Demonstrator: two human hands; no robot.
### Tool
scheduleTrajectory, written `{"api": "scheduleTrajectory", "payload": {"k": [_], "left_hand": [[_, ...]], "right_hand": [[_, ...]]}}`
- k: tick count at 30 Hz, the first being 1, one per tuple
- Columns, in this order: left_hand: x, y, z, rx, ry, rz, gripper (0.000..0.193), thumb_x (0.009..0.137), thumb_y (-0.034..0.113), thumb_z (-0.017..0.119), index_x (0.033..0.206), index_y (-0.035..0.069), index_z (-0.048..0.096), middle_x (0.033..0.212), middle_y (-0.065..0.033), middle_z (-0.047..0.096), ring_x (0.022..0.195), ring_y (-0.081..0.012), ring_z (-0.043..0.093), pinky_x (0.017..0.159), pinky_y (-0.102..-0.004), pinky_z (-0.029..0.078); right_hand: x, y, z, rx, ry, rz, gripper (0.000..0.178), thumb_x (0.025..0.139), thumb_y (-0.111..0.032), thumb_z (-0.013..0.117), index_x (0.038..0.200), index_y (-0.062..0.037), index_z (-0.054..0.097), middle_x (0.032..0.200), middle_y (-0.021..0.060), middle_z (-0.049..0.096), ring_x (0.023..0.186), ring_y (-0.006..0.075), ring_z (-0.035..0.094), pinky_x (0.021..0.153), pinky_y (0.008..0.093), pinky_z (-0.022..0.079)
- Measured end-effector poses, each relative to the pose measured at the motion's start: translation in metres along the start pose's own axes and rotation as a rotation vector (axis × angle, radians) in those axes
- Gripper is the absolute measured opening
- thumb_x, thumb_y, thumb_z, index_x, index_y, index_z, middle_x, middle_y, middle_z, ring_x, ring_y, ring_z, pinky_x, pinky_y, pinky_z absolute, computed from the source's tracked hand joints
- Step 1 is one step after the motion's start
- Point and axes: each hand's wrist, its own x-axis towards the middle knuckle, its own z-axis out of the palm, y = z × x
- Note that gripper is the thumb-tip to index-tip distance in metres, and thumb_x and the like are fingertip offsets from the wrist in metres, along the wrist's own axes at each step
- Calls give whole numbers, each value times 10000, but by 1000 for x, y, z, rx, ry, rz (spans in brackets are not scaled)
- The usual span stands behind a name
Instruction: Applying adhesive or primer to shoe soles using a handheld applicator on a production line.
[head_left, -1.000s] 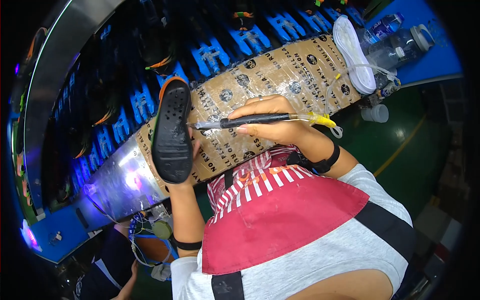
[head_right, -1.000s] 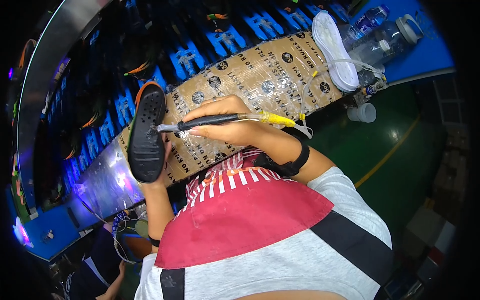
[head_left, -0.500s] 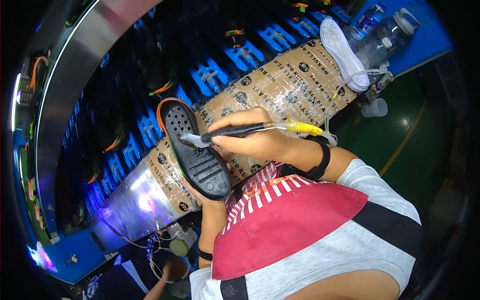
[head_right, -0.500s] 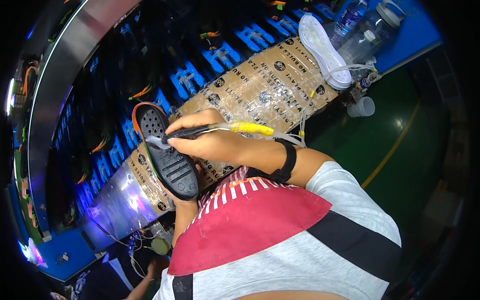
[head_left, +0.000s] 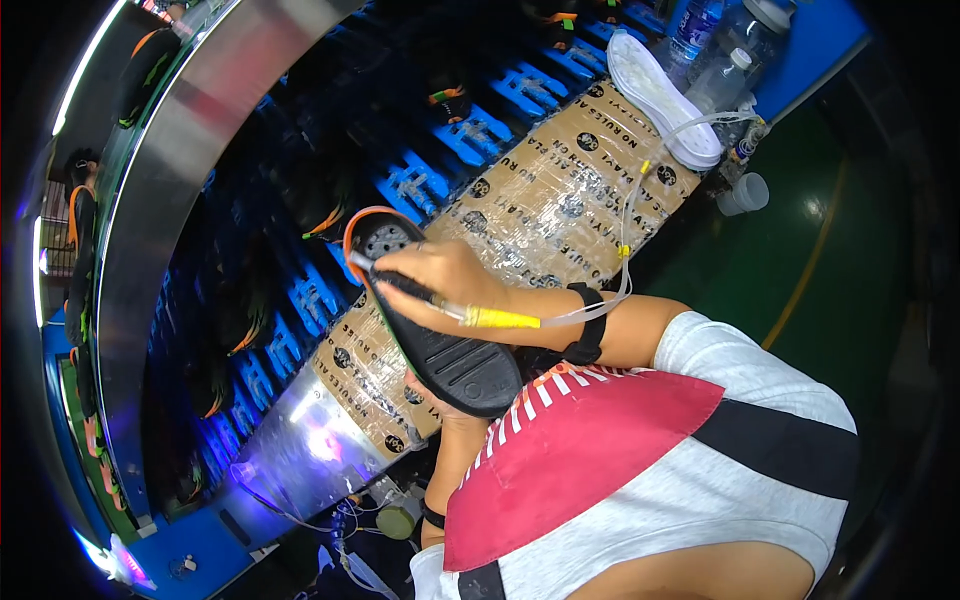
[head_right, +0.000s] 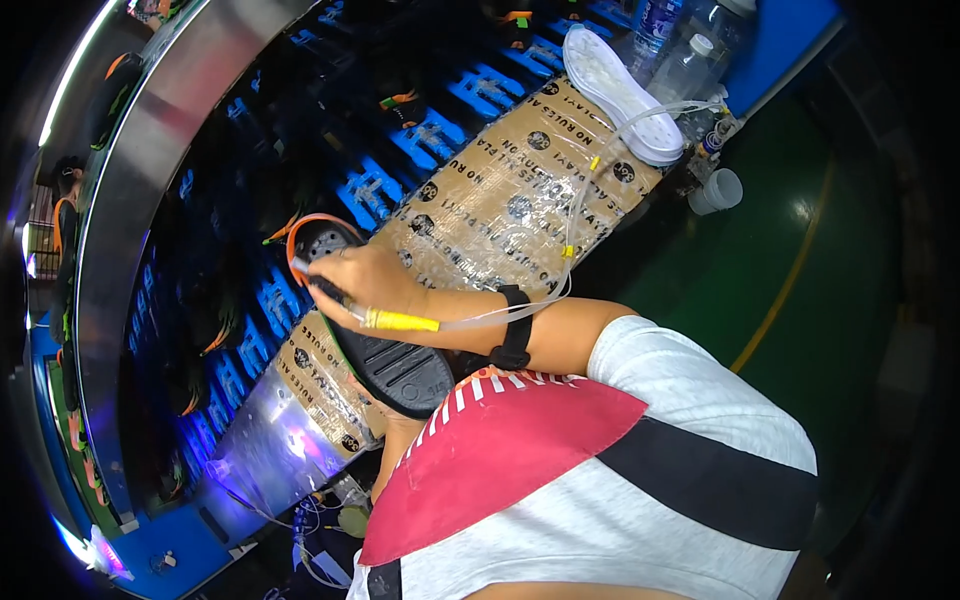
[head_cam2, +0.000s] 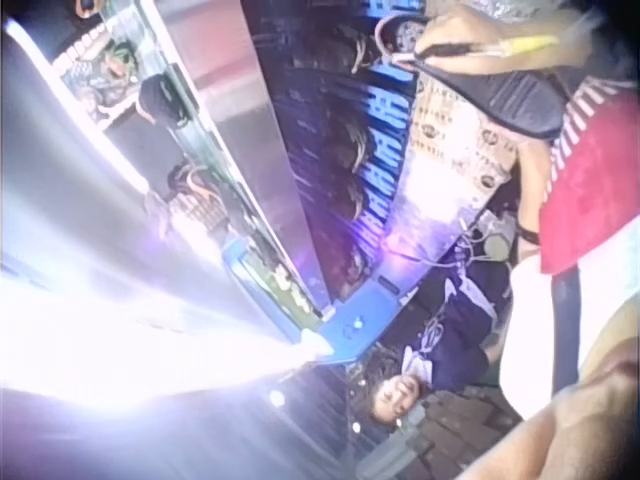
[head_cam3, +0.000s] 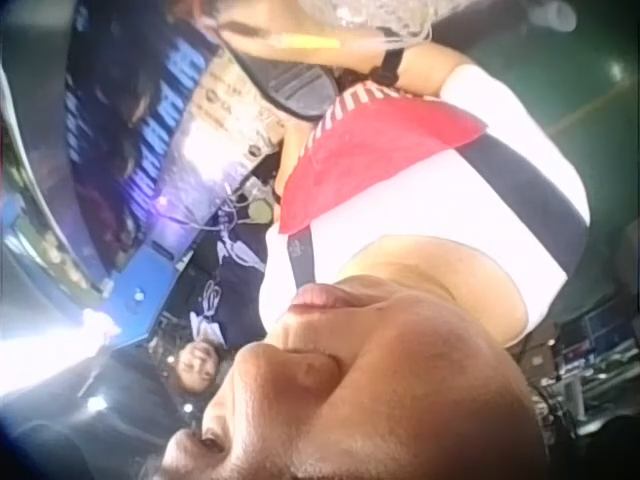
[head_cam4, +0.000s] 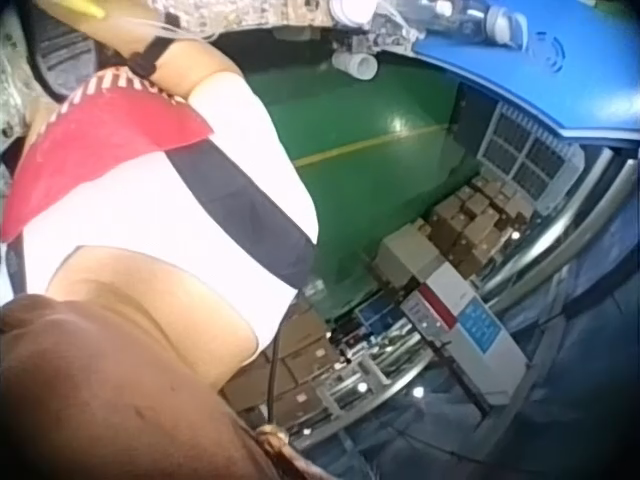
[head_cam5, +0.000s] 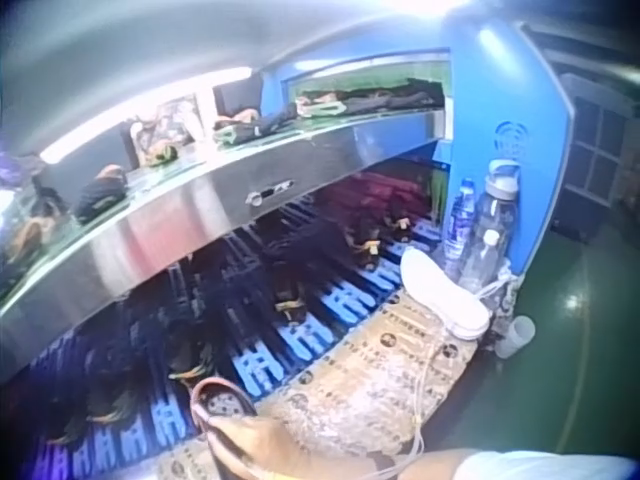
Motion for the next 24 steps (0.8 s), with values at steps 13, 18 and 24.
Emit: {"api": "scheduleTrajectory", "payload": {"k": [13, 18, 24], "left_hand": [[-2, 4, -11, 21, -131, 91, 677, 863, 612, 395, 1311, 109, 464, 1324, -132, 455, 1161, -309, 482, 1006, -486, 367], [-2, 9, -4, 26, -152, 115, 664, 864, 591, 418, 1312, 102, 459, 1318, -141, 459, 1161, -315, 482, 1011, -489, 363], [-4, 17, 15, 24, -198, 159, 651, 865, 566, 446, 1313, 95, 452, 1311, -152, 464, 1162, -323, 482, 1017, -493, 358]], "right_hand": [[3, -9, -17, -126, -127, -107, 245, 742, -114, 668, 976, -45, 646, 681, 92, 569, 611, 279, 583, 537, 355, 461], [-6, -15, -16, 203, -312, -98, 169, 740, -163, 642, 876, -65, 667, 681, 126, 618, 685, 296, 637, 602, 378, 495], [-9, -13, -14, 33, -137, -59, 150, 759, -163, 635, 892, -107, 674, 705, 109, 601, 653, 299, 606, 560, 386, 476]]}}
